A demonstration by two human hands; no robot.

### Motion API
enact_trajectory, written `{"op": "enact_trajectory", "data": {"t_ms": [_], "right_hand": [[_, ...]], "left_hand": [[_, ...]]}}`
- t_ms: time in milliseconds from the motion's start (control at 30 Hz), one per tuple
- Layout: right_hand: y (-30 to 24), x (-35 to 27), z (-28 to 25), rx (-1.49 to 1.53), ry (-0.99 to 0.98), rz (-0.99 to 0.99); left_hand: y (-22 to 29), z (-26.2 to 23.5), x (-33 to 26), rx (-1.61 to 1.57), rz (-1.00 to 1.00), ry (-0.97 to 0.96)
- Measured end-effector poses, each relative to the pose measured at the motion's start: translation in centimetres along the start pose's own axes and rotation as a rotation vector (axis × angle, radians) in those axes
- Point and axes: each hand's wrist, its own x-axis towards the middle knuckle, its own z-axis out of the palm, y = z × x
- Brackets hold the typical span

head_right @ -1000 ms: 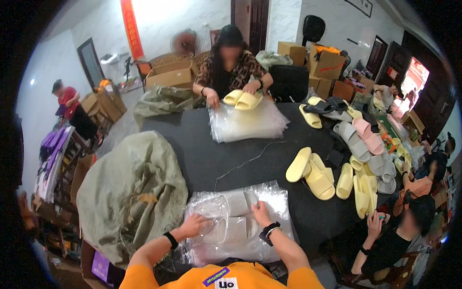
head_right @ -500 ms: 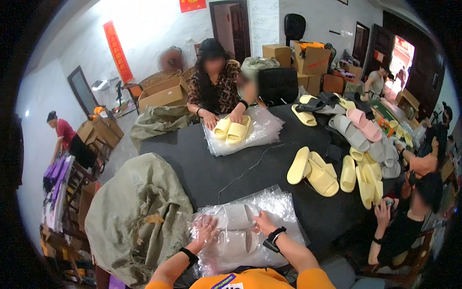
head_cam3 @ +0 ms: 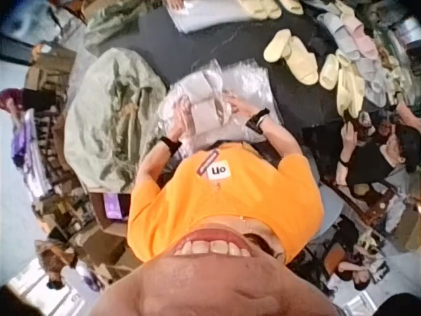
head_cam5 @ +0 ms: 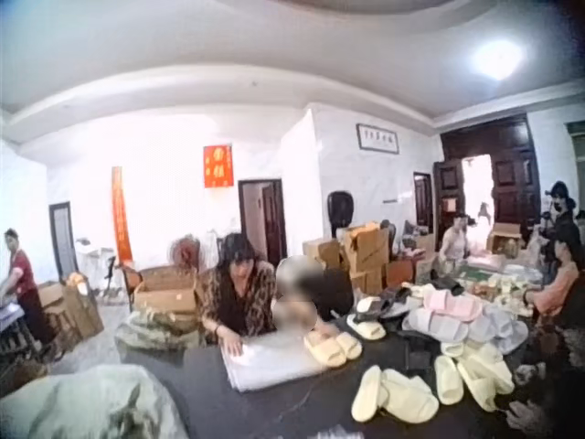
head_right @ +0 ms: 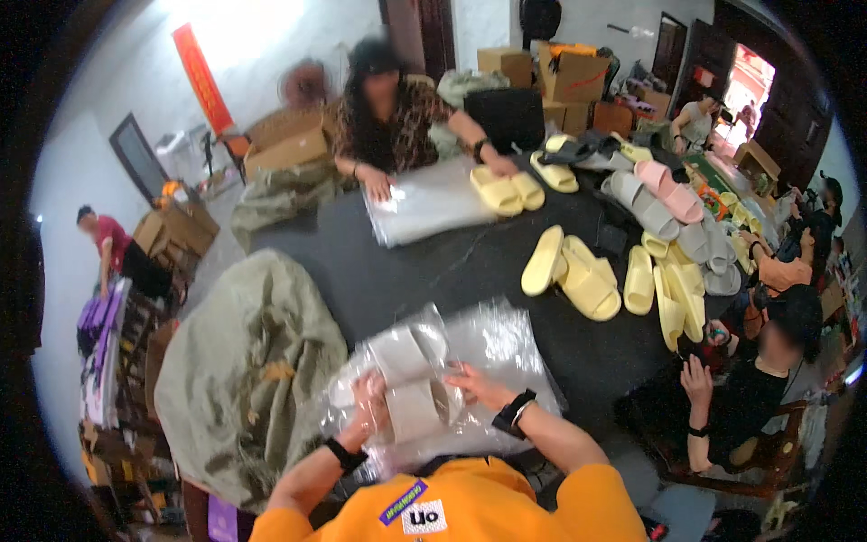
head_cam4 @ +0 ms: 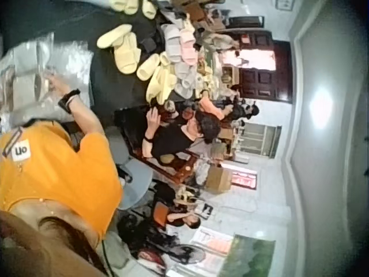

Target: Packing pairs of slippers into plastic bags at a manufacturing facility.

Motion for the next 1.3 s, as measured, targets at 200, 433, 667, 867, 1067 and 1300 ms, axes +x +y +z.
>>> {"op": "enact_trajectory", "data": {"t_ms": [200,433,667,867,1067,1300], "right_hand": [[3.6,-3.1,-1.2,0.016,-0.048,-0.104],[6.7,-4.6,-5.9,0.104,0.346,-0.186],[2.2,-3.6,-2.5,-0.1,0.223,-0.107],[6.9,-1.0,-5.5,-0.111,0.393,-0.179],[7.9,0.0,-4.6,-0.503,0.47,-0.2],[7.2,-0.6,-3.7,-0.583,0.44,-0.204]], "left_hand": [[3.7,-1.5,0.2,-0.113,-0.012,0.076],[1.4,-1.4,-1.6,-0.109,-0.14,0.06],[1.6,-2.0,-1.1,-0.112,-0.062,0.075],[1.0,2.8,-3.6,-0.055,-0.23,-0.154],[1.5,3.2,-5.1,-0.081,-0.13,-0.111],[-1.8,5.7,-8.4,-0.023,-0.234,-0.049]]}}
